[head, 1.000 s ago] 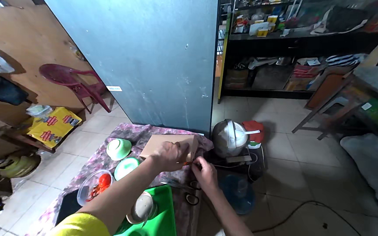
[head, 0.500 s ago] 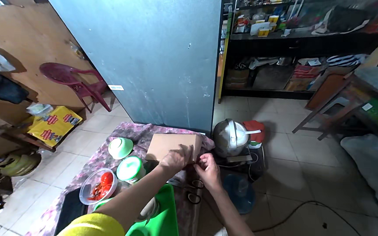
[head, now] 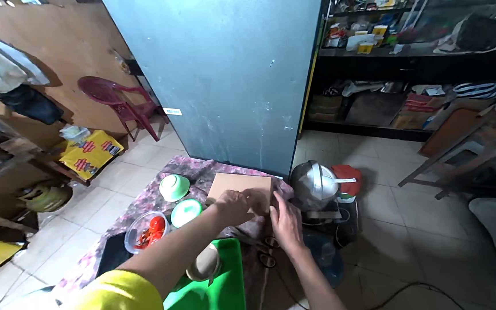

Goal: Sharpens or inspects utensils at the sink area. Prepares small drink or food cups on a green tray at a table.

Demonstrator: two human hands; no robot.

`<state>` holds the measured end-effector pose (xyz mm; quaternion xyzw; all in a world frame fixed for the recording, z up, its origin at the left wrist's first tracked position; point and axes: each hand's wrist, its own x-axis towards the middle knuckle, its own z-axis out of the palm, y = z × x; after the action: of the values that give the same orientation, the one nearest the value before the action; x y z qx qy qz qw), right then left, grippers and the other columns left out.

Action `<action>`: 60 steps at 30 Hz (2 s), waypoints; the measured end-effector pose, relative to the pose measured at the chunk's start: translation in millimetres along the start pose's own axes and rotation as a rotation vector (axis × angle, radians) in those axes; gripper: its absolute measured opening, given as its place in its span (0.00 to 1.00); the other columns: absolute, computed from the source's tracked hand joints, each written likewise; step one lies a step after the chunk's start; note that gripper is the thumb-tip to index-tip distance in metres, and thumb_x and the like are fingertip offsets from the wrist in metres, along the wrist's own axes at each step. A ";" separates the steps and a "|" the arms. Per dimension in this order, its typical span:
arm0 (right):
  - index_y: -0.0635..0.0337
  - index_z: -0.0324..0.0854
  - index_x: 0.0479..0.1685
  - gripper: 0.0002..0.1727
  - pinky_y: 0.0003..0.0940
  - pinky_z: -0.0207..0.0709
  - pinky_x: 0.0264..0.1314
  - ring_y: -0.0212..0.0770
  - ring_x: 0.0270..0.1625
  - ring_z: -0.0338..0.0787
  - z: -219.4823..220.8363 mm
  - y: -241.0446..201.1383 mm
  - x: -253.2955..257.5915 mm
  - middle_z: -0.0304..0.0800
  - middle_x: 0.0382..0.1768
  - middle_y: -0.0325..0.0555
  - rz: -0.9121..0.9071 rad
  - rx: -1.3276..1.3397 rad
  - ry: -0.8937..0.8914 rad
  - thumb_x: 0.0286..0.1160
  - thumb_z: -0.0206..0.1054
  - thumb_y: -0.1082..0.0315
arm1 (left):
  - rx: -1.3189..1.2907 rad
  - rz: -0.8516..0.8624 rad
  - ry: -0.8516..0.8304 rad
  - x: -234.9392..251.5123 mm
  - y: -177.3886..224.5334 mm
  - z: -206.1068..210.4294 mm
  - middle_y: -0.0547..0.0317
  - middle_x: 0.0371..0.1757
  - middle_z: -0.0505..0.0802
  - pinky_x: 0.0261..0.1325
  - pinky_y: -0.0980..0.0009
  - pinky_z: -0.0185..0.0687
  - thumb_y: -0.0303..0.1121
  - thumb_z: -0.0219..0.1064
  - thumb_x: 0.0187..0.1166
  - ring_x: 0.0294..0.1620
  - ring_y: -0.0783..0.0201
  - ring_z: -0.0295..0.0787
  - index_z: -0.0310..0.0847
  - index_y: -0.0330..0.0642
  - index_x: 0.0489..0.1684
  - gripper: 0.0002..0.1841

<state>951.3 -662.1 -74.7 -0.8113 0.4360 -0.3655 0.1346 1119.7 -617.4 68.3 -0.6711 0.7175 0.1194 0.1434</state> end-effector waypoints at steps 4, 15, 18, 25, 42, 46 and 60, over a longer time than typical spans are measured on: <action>0.58 0.77 0.80 0.26 0.61 0.77 0.72 0.57 0.62 0.91 -5.1 -9.2 12.6 0.93 0.60 0.56 -0.046 -0.018 -0.107 0.86 0.63 0.58 | -0.039 -0.070 0.014 -47.6 -31.0 -51.5 0.42 0.75 0.83 0.68 0.37 0.77 0.52 0.60 0.87 0.68 0.39 0.85 0.61 0.56 0.91 0.33; 0.44 0.89 0.60 0.18 0.32 0.85 0.33 0.25 0.31 0.86 -102.9 -118.5 -13.2 0.89 0.31 0.27 -0.465 0.343 -0.207 0.84 0.56 0.54 | -0.188 -0.213 0.693 -322.8 -97.6 -61.7 0.65 0.59 0.94 0.56 0.60 0.92 0.50 0.56 0.87 0.52 0.69 0.94 0.76 0.54 0.79 0.25; 0.39 0.86 0.68 0.29 0.36 0.73 0.21 0.29 0.18 0.75 -102.0 -132.0 -28.8 0.77 0.18 0.27 -0.516 0.317 -0.498 0.86 0.48 0.37 | -0.444 -0.391 0.814 -383.4 -100.7 18.0 0.72 0.58 0.94 0.54 0.62 0.94 0.56 0.53 0.86 0.52 0.69 0.94 0.75 0.59 0.80 0.27; 0.47 0.91 0.42 0.09 0.24 0.84 0.29 0.24 0.26 0.88 -49.3 -143.3 -51.3 0.92 0.27 0.27 -0.231 0.474 -0.516 0.71 0.75 0.55 | -1.103 -0.541 0.913 -438.4 -73.7 225.4 0.49 0.57 0.95 0.56 0.53 0.93 0.44 0.55 0.91 0.52 0.54 0.96 0.73 0.36 0.78 0.25; 0.46 0.91 0.48 0.18 0.32 0.83 0.31 0.28 0.27 0.86 -41.1 -163.8 -37.0 0.89 0.28 0.30 -0.431 0.099 -0.302 0.87 0.53 0.56 | -1.156 -0.339 0.885 -377.3 -80.9 250.7 0.62 0.52 0.97 0.54 0.60 0.96 0.47 0.54 0.90 0.48 0.62 0.97 0.83 0.49 0.71 0.21; 0.46 0.90 0.46 0.19 0.31 0.82 0.31 0.27 0.27 0.85 -46.6 -168.6 -40.9 0.86 0.25 0.29 -0.395 0.104 -0.377 0.88 0.51 0.55 | -1.161 -0.304 0.823 -367.0 -84.8 248.3 0.67 0.52 0.97 0.55 0.61 0.95 0.49 0.54 0.90 0.50 0.65 0.96 0.83 0.53 0.71 0.21; 0.39 0.91 0.49 0.19 0.34 0.86 0.36 0.25 0.32 0.90 -49.9 -163.6 -44.2 0.93 0.30 0.25 -0.332 0.027 -0.283 0.89 0.51 0.52 | -1.141 -0.176 0.788 -338.4 -92.6 234.3 0.72 0.52 0.97 0.58 0.66 0.94 0.51 0.55 0.89 0.51 0.70 0.95 0.85 0.56 0.70 0.21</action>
<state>999.9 -526.0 26.9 -0.9133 0.2680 -0.2712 0.1432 1242.4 -224.5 -23.9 -0.6906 0.4842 0.2130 -0.4932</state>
